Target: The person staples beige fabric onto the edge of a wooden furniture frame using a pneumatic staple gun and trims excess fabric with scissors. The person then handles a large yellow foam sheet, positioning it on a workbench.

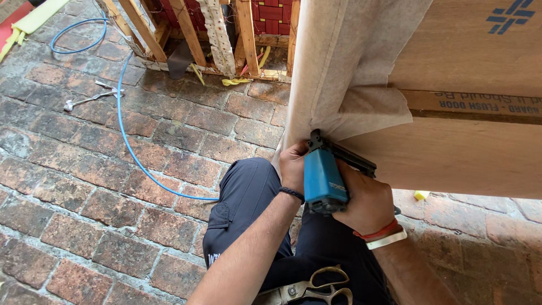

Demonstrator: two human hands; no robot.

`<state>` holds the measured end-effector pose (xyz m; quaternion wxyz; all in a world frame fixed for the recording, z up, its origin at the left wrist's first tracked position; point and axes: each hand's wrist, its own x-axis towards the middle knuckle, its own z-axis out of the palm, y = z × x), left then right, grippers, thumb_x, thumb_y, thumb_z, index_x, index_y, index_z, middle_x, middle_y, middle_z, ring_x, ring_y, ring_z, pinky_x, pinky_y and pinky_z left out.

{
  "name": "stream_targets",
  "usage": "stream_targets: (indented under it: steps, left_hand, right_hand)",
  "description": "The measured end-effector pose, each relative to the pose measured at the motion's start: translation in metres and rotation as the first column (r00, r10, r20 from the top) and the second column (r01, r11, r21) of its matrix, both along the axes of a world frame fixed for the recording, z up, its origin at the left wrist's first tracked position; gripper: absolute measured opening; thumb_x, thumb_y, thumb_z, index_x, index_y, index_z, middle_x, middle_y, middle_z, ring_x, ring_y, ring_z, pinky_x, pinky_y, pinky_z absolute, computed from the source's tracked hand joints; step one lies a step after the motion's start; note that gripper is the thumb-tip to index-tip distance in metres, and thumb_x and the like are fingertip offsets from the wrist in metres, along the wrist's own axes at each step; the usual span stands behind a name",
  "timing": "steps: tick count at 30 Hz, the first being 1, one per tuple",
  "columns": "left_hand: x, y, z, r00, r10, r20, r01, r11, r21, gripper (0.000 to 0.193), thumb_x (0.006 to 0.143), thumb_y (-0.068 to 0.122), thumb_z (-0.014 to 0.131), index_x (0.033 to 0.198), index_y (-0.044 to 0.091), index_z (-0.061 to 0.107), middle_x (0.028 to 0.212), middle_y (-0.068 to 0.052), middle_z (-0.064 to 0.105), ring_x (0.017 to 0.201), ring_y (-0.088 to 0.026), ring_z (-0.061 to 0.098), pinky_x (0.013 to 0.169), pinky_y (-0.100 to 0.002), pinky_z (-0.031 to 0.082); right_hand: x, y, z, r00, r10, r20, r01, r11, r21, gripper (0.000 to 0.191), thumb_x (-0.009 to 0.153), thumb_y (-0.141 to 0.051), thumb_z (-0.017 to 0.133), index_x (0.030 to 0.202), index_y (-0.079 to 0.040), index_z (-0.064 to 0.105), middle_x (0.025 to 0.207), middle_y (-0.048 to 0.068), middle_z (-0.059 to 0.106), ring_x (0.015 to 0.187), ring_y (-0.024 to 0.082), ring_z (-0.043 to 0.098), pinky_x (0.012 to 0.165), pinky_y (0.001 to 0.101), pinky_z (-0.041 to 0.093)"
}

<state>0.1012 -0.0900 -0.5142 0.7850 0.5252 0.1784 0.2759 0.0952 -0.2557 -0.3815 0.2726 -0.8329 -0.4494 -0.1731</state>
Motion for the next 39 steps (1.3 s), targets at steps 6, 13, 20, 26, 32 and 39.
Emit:
stream_targets:
  steps: [6, 13, 20, 26, 32, 39]
  left_hand:
    - [0.003, 0.002, -0.004, 1.000, 0.016, -0.019, -0.015, 0.998, 0.063, 0.009, 0.094, 0.005, 0.073, 0.096, -0.003, 0.075, 0.083, -0.003, 0.075, 0.071, -0.006, 0.066, 0.061, -0.024, 0.055]
    - [0.001, 0.001, -0.001, 0.989, 0.076, -0.125, -0.053, 0.983, 0.175, 0.015, 0.096, 0.008, 0.071, 0.109, 0.001, 0.076, 0.093, -0.002, 0.078, 0.082, -0.005, 0.068, 0.071, -0.023, 0.057]
    - [-0.020, 0.008, 0.013, 0.991, 0.020, -0.129, 0.018, 0.959, 0.283, 0.020, 0.093, 0.003, 0.068, 0.109, -0.001, 0.077, 0.093, -0.005, 0.079, 0.083, -0.007, 0.070, 0.074, -0.023, 0.057]
    - [-0.042, 0.013, 0.063, 0.994, 0.085, -0.063, -0.060, 0.941, 0.334, 0.014, 0.095, 0.006, 0.070, 0.105, -0.002, 0.075, 0.091, -0.005, 0.079, 0.082, -0.007, 0.072, 0.074, -0.022, 0.058]
    - [-0.054, 0.021, 0.113, 0.983, -0.084, -0.165, 0.153, 0.870, 0.469, 0.014, 0.093, 0.008, 0.069, 0.105, 0.003, 0.074, 0.093, -0.006, 0.078, 0.079, -0.010, 0.073, 0.070, -0.025, 0.061]
    - [-0.145, -0.039, 0.060, 0.390, -0.474, -0.789, 0.734, -0.357, 0.578, 0.027, 0.088, 0.038, 0.071, 0.092, 0.013, 0.078, 0.093, -0.011, 0.076, 0.085, -0.032, 0.072, 0.076, -0.043, 0.057]
  right_hand:
    - [-0.004, -0.001, -0.013, 0.998, -0.059, -0.008, 0.059, 0.998, -0.026, 0.063, 0.060, -0.025, 0.087, 0.119, -0.010, 0.069, 0.087, 0.013, 0.076, 0.074, 0.030, 0.074, 0.066, 0.0406, 0.059]
    - [-0.003, -0.005, -0.029, 0.990, -0.127, -0.068, 0.123, 0.991, -0.061, 0.068, 0.061, -0.031, 0.088, 0.122, -0.007, 0.068, 0.080, 0.015, 0.074, 0.068, 0.028, 0.074, 0.059, 0.0404, 0.060]
    - [-0.004, -0.012, -0.037, 0.989, -0.117, -0.094, 0.118, 0.993, 0.000, 0.072, 0.063, -0.028, 0.085, 0.129, -0.007, 0.066, 0.089, 0.016, 0.075, 0.074, 0.032, 0.074, 0.063, 0.0414, 0.060]
    - [0.002, -0.030, -0.023, 0.998, -0.006, -0.066, 0.014, 0.992, 0.124, 0.077, 0.065, -0.031, 0.084, 0.134, -0.003, 0.063, 0.090, 0.018, 0.073, 0.076, 0.034, 0.073, 0.065, 0.0430, 0.059]
    - [0.018, -0.050, -0.016, 0.990, -0.014, 0.140, -0.047, 0.905, 0.422, 0.055, 0.080, -0.029, 0.083, 0.125, -0.003, 0.066, 0.089, 0.013, 0.073, 0.077, 0.027, 0.073, 0.068, 0.0367, 0.060]
    - [0.045, -0.054, -0.023, 0.976, 0.218, -0.007, -0.156, 0.722, 0.673, 0.028, 0.092, -0.022, 0.082, 0.112, -0.007, 0.069, 0.091, 0.007, 0.073, 0.080, 0.016, 0.074, 0.070, 0.0268, 0.062]
